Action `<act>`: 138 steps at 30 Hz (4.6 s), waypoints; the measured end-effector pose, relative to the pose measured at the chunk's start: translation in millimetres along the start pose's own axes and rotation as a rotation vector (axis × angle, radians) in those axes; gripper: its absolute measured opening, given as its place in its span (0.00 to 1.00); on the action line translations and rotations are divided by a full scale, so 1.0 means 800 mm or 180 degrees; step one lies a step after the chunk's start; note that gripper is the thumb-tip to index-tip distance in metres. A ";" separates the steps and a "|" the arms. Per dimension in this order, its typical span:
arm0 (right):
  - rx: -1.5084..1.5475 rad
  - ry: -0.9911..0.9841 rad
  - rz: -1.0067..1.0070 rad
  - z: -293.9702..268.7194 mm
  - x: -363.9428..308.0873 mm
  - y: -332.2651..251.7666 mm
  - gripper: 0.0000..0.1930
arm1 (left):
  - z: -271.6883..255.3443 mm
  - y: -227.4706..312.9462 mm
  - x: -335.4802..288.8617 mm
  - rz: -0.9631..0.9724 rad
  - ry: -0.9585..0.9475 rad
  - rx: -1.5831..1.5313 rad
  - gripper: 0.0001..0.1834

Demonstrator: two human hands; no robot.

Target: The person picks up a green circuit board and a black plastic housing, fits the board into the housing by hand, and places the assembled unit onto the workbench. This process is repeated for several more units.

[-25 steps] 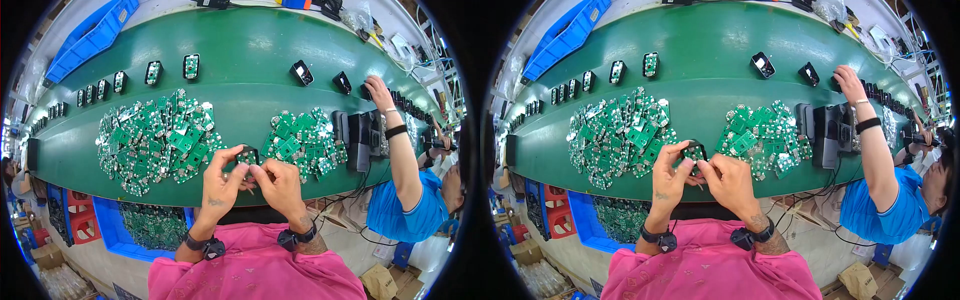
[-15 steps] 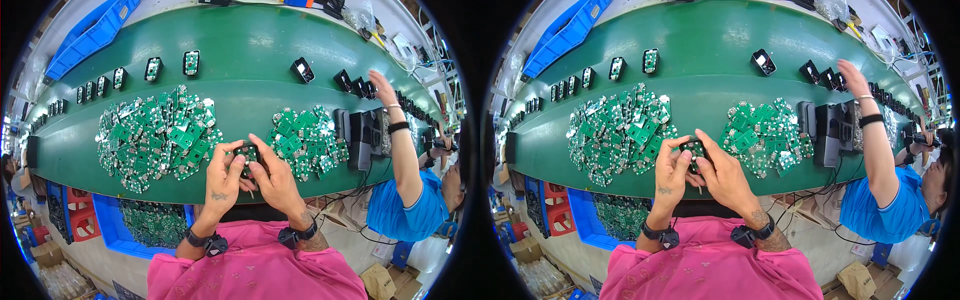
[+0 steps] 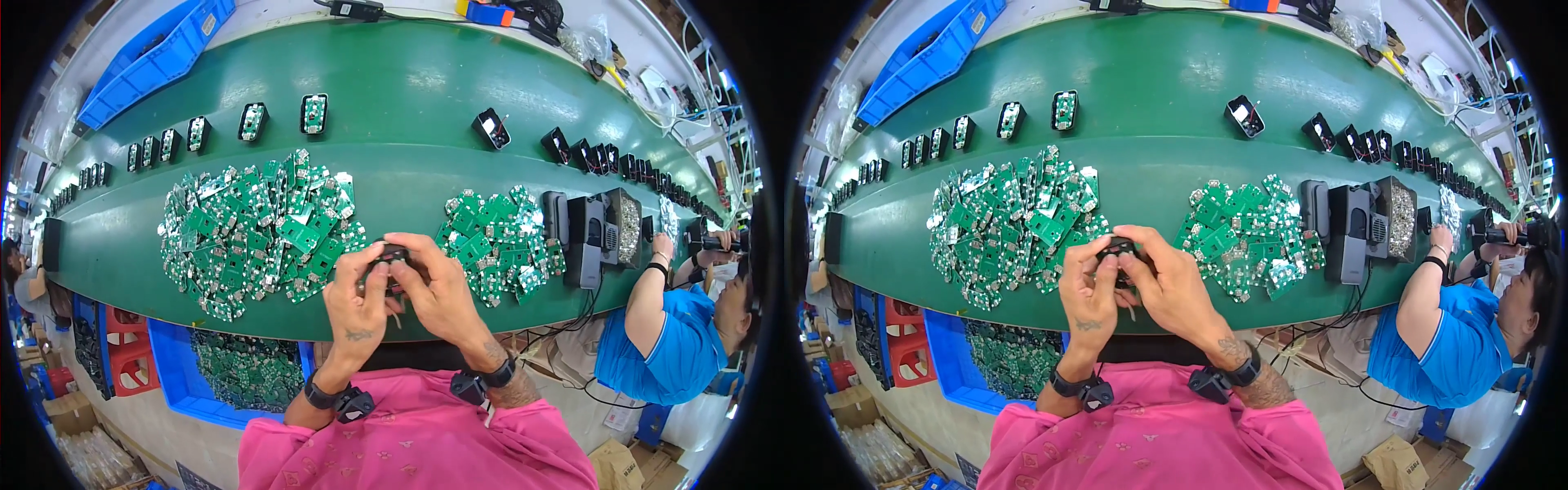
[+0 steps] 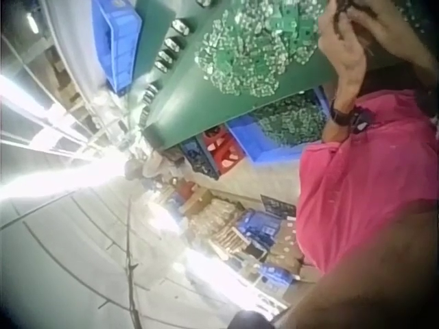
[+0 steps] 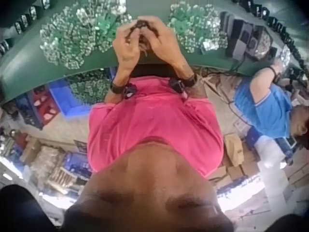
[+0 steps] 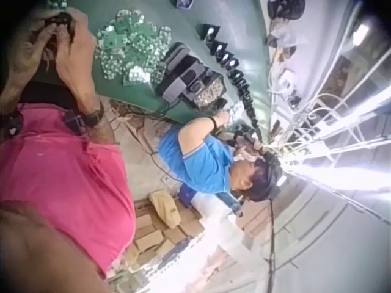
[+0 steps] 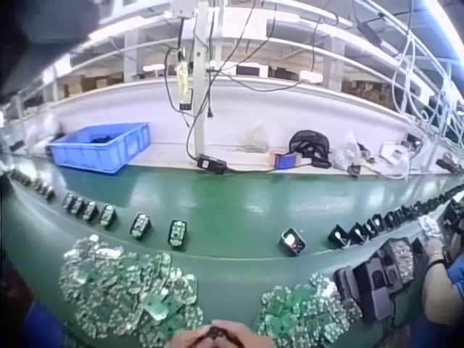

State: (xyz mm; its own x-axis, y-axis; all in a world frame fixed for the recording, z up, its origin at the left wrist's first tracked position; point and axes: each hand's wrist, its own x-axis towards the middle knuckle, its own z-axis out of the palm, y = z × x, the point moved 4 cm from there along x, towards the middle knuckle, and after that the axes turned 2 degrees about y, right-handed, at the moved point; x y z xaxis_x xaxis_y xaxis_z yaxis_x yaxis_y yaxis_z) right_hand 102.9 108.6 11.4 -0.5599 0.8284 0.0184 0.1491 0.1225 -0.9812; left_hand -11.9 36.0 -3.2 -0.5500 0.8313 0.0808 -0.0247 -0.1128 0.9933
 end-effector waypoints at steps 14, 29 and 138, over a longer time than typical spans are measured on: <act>-0.1065 0.0637 -0.0100 -0.057 0.287 0.054 0.18 | -0.011 -0.028 -0.005 -0.0726 -0.0417 0.0153 0.15; -0.4197 0.0934 0.0545 -0.206 0.210 0.048 0.26 | -0.010 -0.036 -0.009 -0.0299 -0.0461 0.0332 0.15; -0.1472 0.0850 -0.2218 -0.062 -0.073 -0.019 0.16 | 0.026 0.042 -0.018 -0.1634 -0.1231 -0.0923 0.46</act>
State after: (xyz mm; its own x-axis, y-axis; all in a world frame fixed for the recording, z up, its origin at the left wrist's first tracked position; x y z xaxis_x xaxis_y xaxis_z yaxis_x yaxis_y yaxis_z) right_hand 173.9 85.3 35.1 -0.4458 0.5756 0.6855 0.1922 0.8095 -0.5548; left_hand 12.5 31.7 30.8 -0.0743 0.9461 -0.3152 -0.4526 0.2497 0.8561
